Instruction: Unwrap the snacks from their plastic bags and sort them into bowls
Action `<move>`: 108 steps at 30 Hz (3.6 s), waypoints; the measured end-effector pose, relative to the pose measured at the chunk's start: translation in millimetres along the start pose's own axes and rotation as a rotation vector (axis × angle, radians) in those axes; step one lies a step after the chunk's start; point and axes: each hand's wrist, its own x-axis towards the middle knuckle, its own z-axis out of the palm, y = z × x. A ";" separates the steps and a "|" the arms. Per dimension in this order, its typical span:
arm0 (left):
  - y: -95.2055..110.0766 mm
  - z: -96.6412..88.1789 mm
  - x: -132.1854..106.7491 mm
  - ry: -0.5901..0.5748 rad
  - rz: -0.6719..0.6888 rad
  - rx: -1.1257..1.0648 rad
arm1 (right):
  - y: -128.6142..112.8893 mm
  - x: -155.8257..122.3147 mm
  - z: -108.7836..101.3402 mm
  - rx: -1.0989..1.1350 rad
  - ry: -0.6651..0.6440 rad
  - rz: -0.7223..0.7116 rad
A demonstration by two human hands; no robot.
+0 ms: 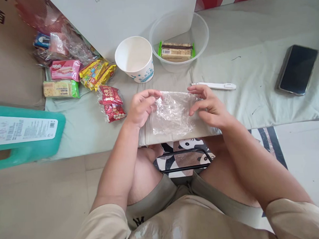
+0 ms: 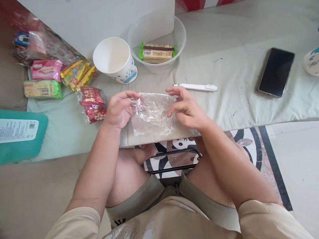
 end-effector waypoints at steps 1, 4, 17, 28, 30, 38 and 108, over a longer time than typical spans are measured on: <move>0.3 1.2 -0.6 0.006 0.005 0.018 | -0.5 -0.3 -2.2 0.050 0.022 0.005; -0.5 4.5 -2.0 0.020 0.030 0.049 | 2.4 1.6 -2.7 0.198 0.173 0.088; 8.6 4.3 -5.3 -0.176 -0.097 -0.250 | -24.3 19.4 23.0 0.412 0.028 0.411; -4.1 15.7 -1.6 -0.015 -0.119 0.030 | -19.4 17.3 20.2 0.315 0.103 0.487; -4.8 13.2 -1.0 -0.028 -0.114 0.059 | -21.3 17.5 18.7 0.293 0.110 0.489; 3.8 10.2 -5.9 -0.033 -0.067 0.047 | -22.2 16.0 19.3 0.484 0.180 0.452; 3.3 13.3 -21.9 0.146 0.212 0.236 | -26.4 28.5 50.5 0.322 0.249 0.328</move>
